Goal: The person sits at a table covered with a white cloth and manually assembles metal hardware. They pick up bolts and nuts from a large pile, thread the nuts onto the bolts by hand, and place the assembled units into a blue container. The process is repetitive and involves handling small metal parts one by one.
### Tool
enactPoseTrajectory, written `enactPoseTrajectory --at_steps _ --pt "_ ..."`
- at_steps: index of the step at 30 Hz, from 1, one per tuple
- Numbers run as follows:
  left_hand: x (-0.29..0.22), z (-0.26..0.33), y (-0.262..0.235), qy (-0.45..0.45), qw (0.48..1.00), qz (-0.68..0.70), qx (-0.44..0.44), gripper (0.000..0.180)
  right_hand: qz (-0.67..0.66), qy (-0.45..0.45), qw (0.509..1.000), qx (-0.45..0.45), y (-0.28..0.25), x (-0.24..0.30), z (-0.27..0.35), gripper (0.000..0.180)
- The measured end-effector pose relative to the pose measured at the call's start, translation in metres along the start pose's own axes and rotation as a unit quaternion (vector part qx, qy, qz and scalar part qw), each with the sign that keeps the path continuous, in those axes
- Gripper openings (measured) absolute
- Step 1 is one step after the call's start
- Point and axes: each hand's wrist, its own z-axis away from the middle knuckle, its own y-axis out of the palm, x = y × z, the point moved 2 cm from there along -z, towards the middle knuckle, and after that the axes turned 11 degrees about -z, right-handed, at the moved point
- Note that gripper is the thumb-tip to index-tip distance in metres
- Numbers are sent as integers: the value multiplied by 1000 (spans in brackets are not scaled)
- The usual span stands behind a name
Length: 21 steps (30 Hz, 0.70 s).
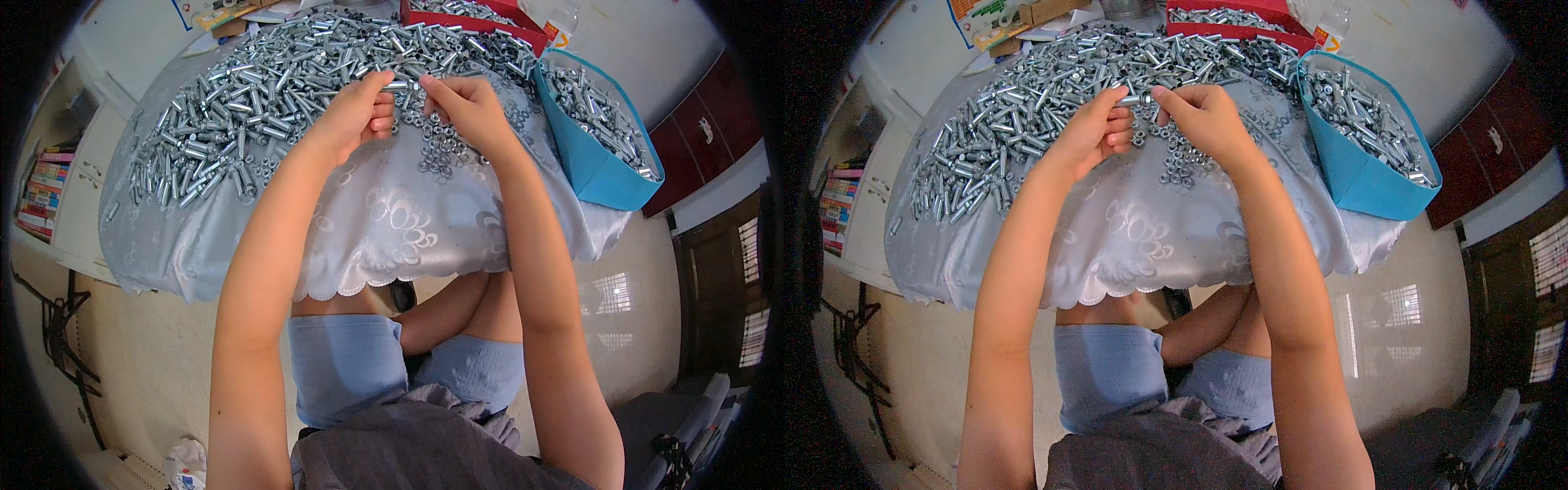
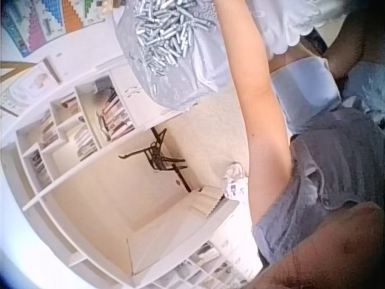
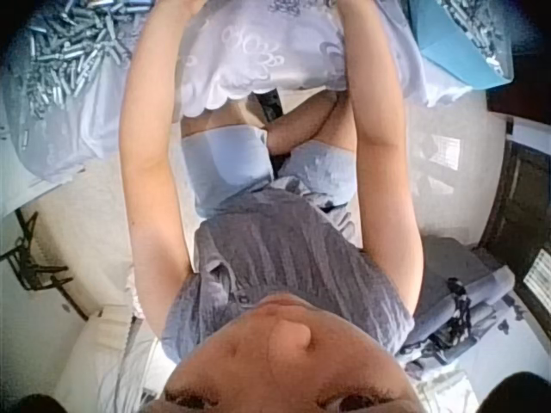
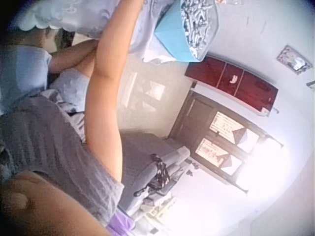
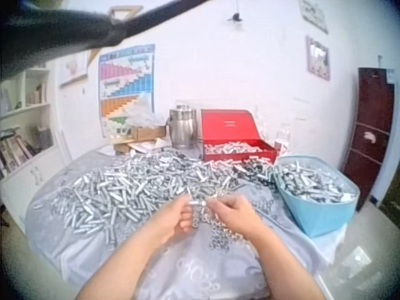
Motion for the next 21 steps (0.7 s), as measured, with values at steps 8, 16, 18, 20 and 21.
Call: enactPoseTrajectory --at_steps 8,16,18,20,21 --pt "1 -1 2 -13 1000 11 -6 35 -47 -113 992 -34 0 -10 -6 24" --pt "-1 2 3 -5 1000 5 7 34 9 -5 1000 18 -4 -10 -5 24" --pt "-1 3 3 -7 1000 7 9 34 6 -3 1000 7 -4 -9 -5 25" --pt "-1 2 3 -8 1000 5 -1 34 -48 -100 993 -40 -1 -8 -5 26" --pt "-1 1 3 -10 1000 4 2 34 -85 -103 991 -4 0 -5 -3 24"
